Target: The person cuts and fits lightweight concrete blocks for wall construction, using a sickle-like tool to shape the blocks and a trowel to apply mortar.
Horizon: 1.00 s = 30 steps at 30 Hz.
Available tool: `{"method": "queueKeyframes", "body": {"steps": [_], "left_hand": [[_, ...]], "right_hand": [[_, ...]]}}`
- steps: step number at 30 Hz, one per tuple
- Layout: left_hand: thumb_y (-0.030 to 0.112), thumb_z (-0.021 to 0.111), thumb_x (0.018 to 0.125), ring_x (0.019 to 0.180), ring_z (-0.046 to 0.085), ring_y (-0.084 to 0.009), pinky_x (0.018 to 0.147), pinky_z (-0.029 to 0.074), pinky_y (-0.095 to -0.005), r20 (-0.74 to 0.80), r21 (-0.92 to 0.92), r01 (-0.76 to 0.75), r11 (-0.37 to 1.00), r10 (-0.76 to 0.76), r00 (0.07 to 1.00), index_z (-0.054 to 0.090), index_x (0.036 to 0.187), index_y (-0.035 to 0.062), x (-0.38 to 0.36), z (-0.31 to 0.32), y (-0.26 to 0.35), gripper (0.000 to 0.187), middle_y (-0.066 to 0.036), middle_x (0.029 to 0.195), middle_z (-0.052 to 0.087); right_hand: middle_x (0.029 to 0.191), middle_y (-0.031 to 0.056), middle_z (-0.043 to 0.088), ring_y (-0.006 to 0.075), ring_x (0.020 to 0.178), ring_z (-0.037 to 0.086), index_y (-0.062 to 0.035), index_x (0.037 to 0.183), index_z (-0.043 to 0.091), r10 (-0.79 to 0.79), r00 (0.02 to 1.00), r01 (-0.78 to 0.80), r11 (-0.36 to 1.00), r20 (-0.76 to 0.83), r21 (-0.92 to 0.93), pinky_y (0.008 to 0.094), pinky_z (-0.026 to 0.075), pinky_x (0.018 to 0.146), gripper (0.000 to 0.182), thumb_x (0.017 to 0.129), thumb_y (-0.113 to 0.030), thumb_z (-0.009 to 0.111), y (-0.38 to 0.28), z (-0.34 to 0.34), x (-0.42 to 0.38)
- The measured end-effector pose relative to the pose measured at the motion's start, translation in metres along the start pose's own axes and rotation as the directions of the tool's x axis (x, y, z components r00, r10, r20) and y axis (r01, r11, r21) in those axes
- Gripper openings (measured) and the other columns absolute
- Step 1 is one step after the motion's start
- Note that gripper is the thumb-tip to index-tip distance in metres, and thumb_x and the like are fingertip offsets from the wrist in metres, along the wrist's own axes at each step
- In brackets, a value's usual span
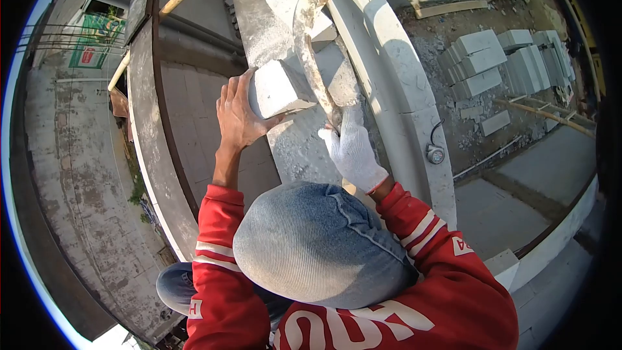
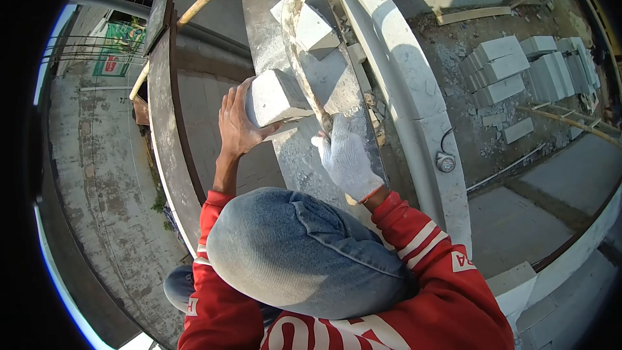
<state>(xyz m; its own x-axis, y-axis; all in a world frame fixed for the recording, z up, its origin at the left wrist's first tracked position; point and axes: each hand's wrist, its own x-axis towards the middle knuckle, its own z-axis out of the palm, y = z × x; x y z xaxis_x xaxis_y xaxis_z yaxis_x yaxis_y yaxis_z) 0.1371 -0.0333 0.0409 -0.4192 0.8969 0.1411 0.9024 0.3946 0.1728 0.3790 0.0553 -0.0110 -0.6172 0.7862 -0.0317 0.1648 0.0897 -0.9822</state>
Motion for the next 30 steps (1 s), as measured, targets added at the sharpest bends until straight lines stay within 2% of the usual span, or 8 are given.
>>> {"method": "queueKeyframes", "body": {"steps": [4, 6, 7, 11, 20, 23, 28, 30], "left_hand": [[0.041, 0.094, 0.052, 0.114, 0.058, -0.0346, 0.102, 0.047, -0.0491, -0.006, -0.013, -0.007, 1.0, 0.007, 1.0, 0.051, 0.145, 0.0109, 0.007, 0.0, 0.002, 0.107, -0.012, 0.123, 0.061], [0.041, 0.094, 0.052, 0.113, 0.058, -0.0349, 0.102, 0.047, -0.0492, -0.002, -0.008, 0.006, 1.0, -0.006, 1.0, 0.052, 0.144, 0.011, 0.001, -0.002, 0.003, 0.106, -0.011, 0.123, 0.061], [0.041, 0.094, 0.051, 0.113, 0.059, -0.0344, 0.101, 0.047, -0.0487, -0.017, -0.004, -0.012, 1.0, 0.012, 1.0, 0.052, 0.144, 0.0113, 0.001, -0.001, 0.001, 0.106, -0.011, 0.122, 0.061], [0.041, 0.094, 0.051, 0.112, 0.059, -0.034, 0.101, 0.047, -0.0484, -0.005, -0.002, -0.004, 1.0, 0.004, 1.0, 0.052, 0.144, 0.0115, 0.003, 0.001, 0.002, 0.106, -0.011, 0.121, 0.061], [0.041, 0.095, 0.051, 0.11, 0.06, -0.0337, 0.1, 0.048, -0.0478, 0.0, -0.017, 0.004, 1.0, -0.004, 1.0, 0.053, 0.143, 0.0111, 0.002, -0.003, 0.004, 0.105, -0.011, 0.121, 0.062], [0.039, 0.097, 0.049, 0.113, 0.057, -0.0344, 0.099, 0.046, -0.0508, 0.0, -0.034, -0.01, 0.999, 0.01, 1.0, 0.052, 0.146, 0.0112, 0.0, 0.001, 0.002, 0.11, -0.01, 0.122, 0.06], [0.04, 0.094, 0.051, 0.111, 0.059, -0.0333, 0.1, 0.048, -0.0483, -0.011, -0.005, -0.005, 1.0, 0.005, 1.0, 0.052, 0.144, 0.0097, 0.002, -0.002, 0.002, 0.107, -0.011, 0.121, 0.062], [0.041, 0.094, 0.052, 0.111, 0.059, -0.0334, 0.101, 0.047, -0.0482, 0.018, -0.001, 0.011, 1.0, -0.011, 1.0, 0.052, 0.145, 0.0092, -0.002, -0.003, 0.004, 0.107, -0.011, 0.121, 0.062]], "right_hand": [[0.068, 0.0246, 0.061, 0.043, 0.065, 0.065, 0.0127, 0.121, 0.055, 0.07, 0.971, 0.005, 0.95, 0.228, -0.314, 0.0501, 0.049, 0.06, 0.044, 0.095, -0.02, 0.07, 0.014, -0.012, 0.015], [0.069, 0.0259, 0.06, 0.0452, 0.068, 0.066, 0.0114, 0.122, 0.054, -0.515, 0.805, 0.585, 0.612, 0.294, -0.532, 0.0521, 0.048, 0.06, 0.044, 0.095, -0.019, 0.07, 0.006, -0.018, 0.007], [0.072, 0.028, 0.059, 0.0465, 0.07, 0.066, 0.0102, 0.123, 0.053, -0.175, 0.977, 0.186, 0.979, 0.118, -0.086, 0.0525, 0.047, 0.059, 0.043, 0.095, -0.018, 0.07, -0.002, -0.013, -0.001], [0.066, 0.0258, 0.059, 0.0463, 0.066, 0.065, 0.0073, 0.112, 0.051, 0.012, 0.988, 0.013, 0.987, 0.152, -0.161, 0.0503, 0.048, 0.058, 0.036, 0.095, -0.018, 0.07, 0.007, 0.006, -0.005], [0.069, 0.0244, 0.062, 0.0427, 0.068, 0.068, 0.0094, 0.108, 0.053, 0.08, 0.996, -0.081, 0.996, 0.027, 0.044, 0.049, 0.048, 0.057, 0.034, 0.096, -0.019, 0.068, -0.003, -0.004, -0.007], [0.069, 0.0256, 0.06, 0.0418, 0.068, 0.066, 0.0098, 0.11, 0.054, 0.043, 0.974, 0.056, 0.906, 0.224, -0.419, 0.0485, 0.048, 0.058, 0.039, 0.097, -0.025, 0.067, 0.024, 0.007, 0.001], [0.07, 0.0231, 0.062, 0.0404, 0.07, 0.068, 0.0076, 0.113, 0.053, -0.218, 0.941, 0.314, 0.851, 0.259, -0.421, 0.0475, 0.05, 0.061, 0.038, 0.097, -0.024, 0.067, 0.006, -0.02, 0.003], [0.069, 0.0222, 0.062, 0.0399, 0.069, 0.068, 0.0077, 0.116, 0.054, -0.016, 0.997, 0.014, 1.0, 0.079, 0.026, 0.0475, 0.05, 0.06, 0.039, 0.098, -0.024, 0.067, -0.013, -0.017, -0.004]]}}
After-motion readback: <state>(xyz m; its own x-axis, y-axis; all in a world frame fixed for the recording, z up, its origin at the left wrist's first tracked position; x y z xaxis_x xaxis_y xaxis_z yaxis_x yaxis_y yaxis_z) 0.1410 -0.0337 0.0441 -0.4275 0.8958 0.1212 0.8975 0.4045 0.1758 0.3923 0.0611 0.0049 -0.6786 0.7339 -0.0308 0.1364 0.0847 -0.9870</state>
